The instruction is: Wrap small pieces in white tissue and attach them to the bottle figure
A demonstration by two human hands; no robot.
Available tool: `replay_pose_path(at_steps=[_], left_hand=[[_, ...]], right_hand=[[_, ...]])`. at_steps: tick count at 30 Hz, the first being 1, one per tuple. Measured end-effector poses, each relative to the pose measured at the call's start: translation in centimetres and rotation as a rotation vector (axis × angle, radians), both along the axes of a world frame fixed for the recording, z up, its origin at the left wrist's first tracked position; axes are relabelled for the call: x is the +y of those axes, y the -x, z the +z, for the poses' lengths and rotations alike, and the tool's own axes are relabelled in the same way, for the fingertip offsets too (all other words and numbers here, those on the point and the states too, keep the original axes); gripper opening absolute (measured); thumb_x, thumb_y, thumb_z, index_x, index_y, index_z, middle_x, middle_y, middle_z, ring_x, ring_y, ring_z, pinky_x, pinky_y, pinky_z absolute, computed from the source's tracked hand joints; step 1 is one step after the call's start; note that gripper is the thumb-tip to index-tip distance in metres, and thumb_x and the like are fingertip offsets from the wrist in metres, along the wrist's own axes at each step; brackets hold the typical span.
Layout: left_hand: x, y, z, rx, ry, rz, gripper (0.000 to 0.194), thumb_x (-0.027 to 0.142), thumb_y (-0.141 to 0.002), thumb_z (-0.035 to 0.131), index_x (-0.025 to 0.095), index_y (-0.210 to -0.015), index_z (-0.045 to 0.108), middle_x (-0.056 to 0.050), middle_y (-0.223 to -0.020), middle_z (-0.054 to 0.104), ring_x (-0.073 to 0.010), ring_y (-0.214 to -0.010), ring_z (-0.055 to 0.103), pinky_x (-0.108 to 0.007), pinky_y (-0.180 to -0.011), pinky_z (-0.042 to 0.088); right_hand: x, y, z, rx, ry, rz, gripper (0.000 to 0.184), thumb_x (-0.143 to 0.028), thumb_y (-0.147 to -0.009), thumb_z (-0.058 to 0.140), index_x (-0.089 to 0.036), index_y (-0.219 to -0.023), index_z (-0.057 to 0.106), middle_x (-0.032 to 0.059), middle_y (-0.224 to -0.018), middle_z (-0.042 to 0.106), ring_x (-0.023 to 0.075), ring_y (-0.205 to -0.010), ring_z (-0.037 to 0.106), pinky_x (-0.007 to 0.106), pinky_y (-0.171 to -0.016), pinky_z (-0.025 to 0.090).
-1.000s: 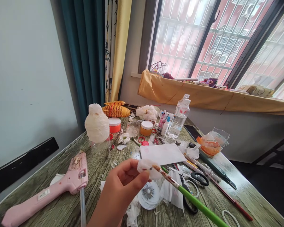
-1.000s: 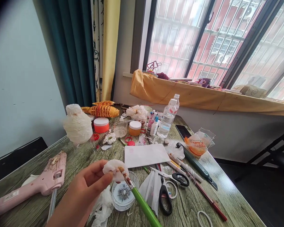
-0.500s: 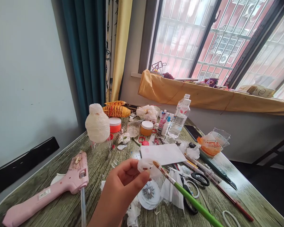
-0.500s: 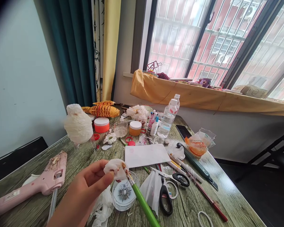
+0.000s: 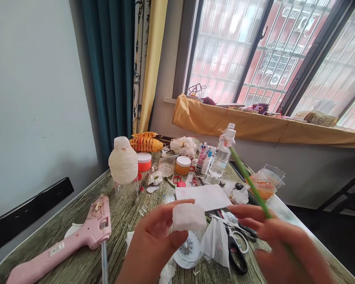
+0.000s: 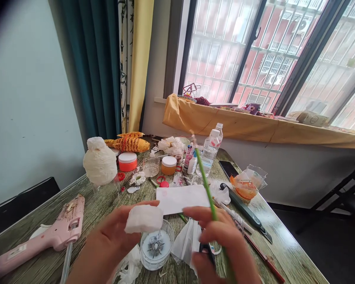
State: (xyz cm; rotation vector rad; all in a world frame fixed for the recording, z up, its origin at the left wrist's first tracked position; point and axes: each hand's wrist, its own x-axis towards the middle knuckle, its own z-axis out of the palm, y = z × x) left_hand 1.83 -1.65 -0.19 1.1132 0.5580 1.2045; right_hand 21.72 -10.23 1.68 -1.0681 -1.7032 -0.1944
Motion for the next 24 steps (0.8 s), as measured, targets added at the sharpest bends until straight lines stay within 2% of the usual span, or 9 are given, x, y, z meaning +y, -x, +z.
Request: replay_pose_path(at_steps=[3, 8, 10, 13, 15, 16, 20, 22, 24], left_hand=[[0.0, -0.1, 0.0, -0.016, -0.111, -0.016, 0.016, 0.032, -0.066, 0.086, 0.028, -0.08, 0.081, -0.004, -0.095, 0.078, -0.025, -0.092, 0.07, -0.03, -0.081, 0.054], [-0.6, -0.1, 0.5, 0.016, -0.095, -0.029, 0.022, 0.038, -0.057, 0.091, 0.024, -0.071, 0.079, -0.004, -0.079, 0.073, -0.0227, -0.08, 0.067, -0.029, -0.077, 0.052], [-0.9, 0.0, 0.3, 0.023, -0.028, -0.045, 0.029, 0.041, -0.055, 0.091, 0.026, -0.078, 0.08, -0.003, -0.084, 0.075, -0.0234, -0.085, 0.067, -0.03, -0.082, 0.051], [-0.7, 0.3, -0.5, 0.062, -0.023, -0.052, 0.063, 0.047, -0.048, 0.093, 0.031, -0.107, 0.077, -0.006, -0.103, 0.077, -0.028, -0.097, 0.067, -0.036, -0.09, 0.051], [-0.3, 0.7, -1.1, 0.141, -0.168, 0.021, 0.078, 0.048, -0.048, 0.093, 0.033, -0.121, 0.07, -0.007, -0.114, 0.074, -0.0311, -0.106, 0.065, -0.039, -0.096, 0.049], [-0.1, 0.9, -1.3, 0.198, -0.267, 0.082, 0.076, 0.047, -0.052, 0.092, 0.034, -0.122, 0.068, -0.007, -0.116, 0.073, -0.0315, -0.11, 0.063, -0.04, -0.098, 0.048], [0.3, 1.3, -0.8, 0.417, -0.666, 0.343, 0.047, 0.032, -0.067, 0.086, 0.037, -0.111, 0.071, -0.002, -0.112, 0.071, -0.0247, -0.106, 0.065, -0.033, -0.095, 0.051], [0.1, 1.2, -0.2, 0.48, -0.818, 0.408, 0.038, 0.022, -0.069, 0.084, 0.032, -0.104, 0.072, -0.001, -0.103, 0.071, -0.0208, -0.098, 0.067, -0.028, -0.089, 0.053], [-0.1, 1.0, 0.3, 0.514, -0.9, 0.444, 0.032, 0.016, -0.07, 0.082, 0.028, -0.097, 0.072, -0.001, -0.097, 0.071, -0.0188, -0.092, 0.068, -0.025, -0.085, 0.053]], right_hand=[[2.0, 2.1, 0.3, -0.08, 0.075, 0.139, 0.018, -0.027, -0.098, 0.06, -0.025, -0.102, 0.043, 0.0062, -0.114, 0.067, 0.0199, -0.101, 0.066, 0.029, -0.081, 0.06], [2.4, 3.3, 0.3, 0.076, 0.131, 0.252, 0.021, -0.019, -0.096, 0.06, -0.026, -0.096, 0.041, -0.0006, -0.099, 0.067, 0.0146, -0.085, 0.065, 0.023, -0.074, 0.058], [2.2, 3.3, 0.4, 0.087, 0.104, 0.257, 0.021, -0.017, -0.096, 0.061, -0.026, -0.097, 0.042, -0.0001, -0.099, 0.066, 0.0149, -0.088, 0.064, 0.023, -0.075, 0.058], [2.1, 3.1, 0.7, 0.056, 0.049, 0.215, 0.024, -0.01, -0.093, 0.06, -0.025, -0.098, 0.042, 0.002, -0.101, 0.066, 0.0167, -0.094, 0.062, 0.026, -0.078, 0.057], [2.1, 3.0, 1.0, -0.002, 0.025, 0.179, 0.024, -0.006, -0.092, 0.058, -0.024, -0.099, 0.043, 0.0028, -0.102, 0.066, 0.0169, -0.093, 0.062, 0.027, -0.079, 0.056], [2.2, 3.0, 1.2, -0.049, 0.016, 0.161, 0.023, -0.006, -0.092, 0.057, -0.024, -0.099, 0.044, 0.0031, -0.103, 0.066, 0.0168, -0.092, 0.062, 0.027, -0.079, 0.055], [2.2, 2.9, 1.8, -0.283, -0.021, 0.1, 0.017, -0.005, -0.094, 0.049, -0.021, -0.099, 0.047, 0.0045, -0.101, 0.068, 0.0166, -0.087, 0.061, 0.025, -0.075, 0.055], [2.2, 2.9, 1.8, -0.363, -0.029, 0.084, 0.015, -0.005, -0.096, 0.045, -0.02, -0.099, 0.048, 0.0057, -0.098, 0.068, 0.0179, -0.086, 0.061, 0.026, -0.073, 0.055], [2.3, 3.0, 1.8, -0.402, -0.031, 0.059, 0.016, -0.005, -0.097, 0.042, -0.019, -0.101, 0.049, 0.0065, -0.097, 0.069, 0.0192, -0.086, 0.062, 0.027, -0.071, 0.056]])
